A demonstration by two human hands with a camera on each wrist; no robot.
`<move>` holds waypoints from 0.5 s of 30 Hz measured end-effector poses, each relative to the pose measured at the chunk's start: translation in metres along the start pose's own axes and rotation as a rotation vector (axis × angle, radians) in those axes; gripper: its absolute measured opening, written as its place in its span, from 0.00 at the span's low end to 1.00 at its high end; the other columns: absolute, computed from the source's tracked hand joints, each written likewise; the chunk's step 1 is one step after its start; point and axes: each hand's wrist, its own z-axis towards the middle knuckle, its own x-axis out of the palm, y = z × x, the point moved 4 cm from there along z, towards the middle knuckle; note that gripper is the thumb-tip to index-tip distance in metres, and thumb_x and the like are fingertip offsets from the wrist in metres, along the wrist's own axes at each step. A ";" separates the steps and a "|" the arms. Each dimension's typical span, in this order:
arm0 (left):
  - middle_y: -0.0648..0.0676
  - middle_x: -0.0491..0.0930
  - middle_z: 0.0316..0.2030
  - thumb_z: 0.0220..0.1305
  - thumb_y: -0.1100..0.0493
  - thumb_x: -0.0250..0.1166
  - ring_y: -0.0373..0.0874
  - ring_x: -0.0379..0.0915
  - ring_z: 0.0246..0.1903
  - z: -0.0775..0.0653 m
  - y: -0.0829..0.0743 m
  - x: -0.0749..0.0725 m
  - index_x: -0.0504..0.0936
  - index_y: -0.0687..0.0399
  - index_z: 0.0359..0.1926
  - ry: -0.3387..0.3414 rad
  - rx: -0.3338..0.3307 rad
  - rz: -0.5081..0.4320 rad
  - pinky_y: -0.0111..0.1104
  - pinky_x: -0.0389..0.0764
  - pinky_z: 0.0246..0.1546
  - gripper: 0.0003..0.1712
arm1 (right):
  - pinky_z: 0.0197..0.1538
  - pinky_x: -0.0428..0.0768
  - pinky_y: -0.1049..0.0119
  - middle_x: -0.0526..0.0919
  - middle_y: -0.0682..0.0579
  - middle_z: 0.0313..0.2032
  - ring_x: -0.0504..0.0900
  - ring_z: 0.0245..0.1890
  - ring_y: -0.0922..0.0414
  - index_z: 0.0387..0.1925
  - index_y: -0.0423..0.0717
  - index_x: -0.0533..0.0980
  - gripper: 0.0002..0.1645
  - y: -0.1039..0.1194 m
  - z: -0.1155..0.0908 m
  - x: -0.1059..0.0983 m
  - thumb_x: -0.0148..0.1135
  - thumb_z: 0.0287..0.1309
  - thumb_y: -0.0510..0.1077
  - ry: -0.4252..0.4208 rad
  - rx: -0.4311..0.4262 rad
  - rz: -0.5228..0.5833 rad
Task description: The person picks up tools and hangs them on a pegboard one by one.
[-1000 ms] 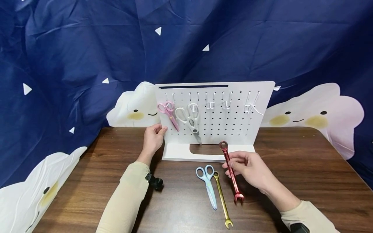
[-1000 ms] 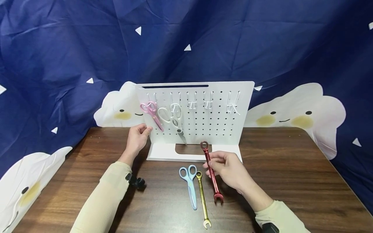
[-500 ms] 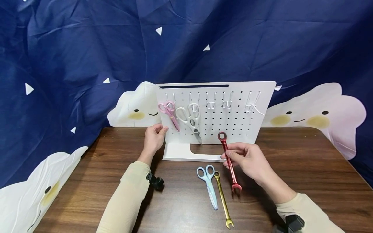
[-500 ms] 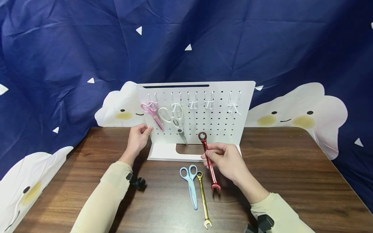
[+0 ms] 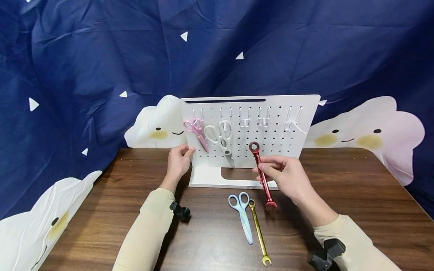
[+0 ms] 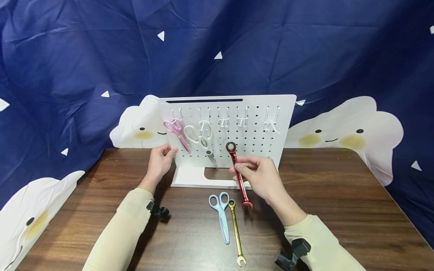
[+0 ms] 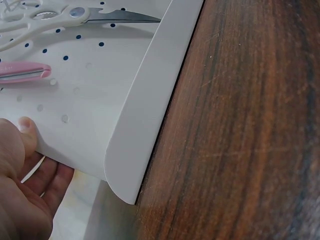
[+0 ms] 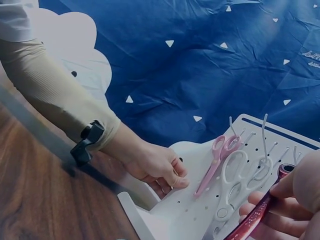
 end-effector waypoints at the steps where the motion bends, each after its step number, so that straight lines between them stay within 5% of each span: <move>1: 0.65 0.87 0.29 0.75 0.61 0.70 0.40 0.68 0.27 0.000 0.000 0.000 0.90 0.68 0.40 -0.002 0.000 0.002 0.29 0.67 0.30 0.11 | 0.40 0.89 0.67 0.95 0.46 0.39 0.92 0.32 0.61 0.61 0.23 0.77 0.20 0.001 0.001 0.000 0.63 0.76 0.34 -0.002 0.002 -0.001; 15: 0.65 0.86 0.27 0.75 0.61 0.69 0.40 0.66 0.25 0.000 0.000 0.000 0.90 0.67 0.38 -0.006 0.017 0.014 0.30 0.65 0.29 0.11 | 0.41 0.88 0.69 0.94 0.44 0.40 0.93 0.32 0.60 0.59 0.25 0.79 0.18 0.017 0.013 0.002 0.64 0.76 0.35 -0.046 -0.047 -0.006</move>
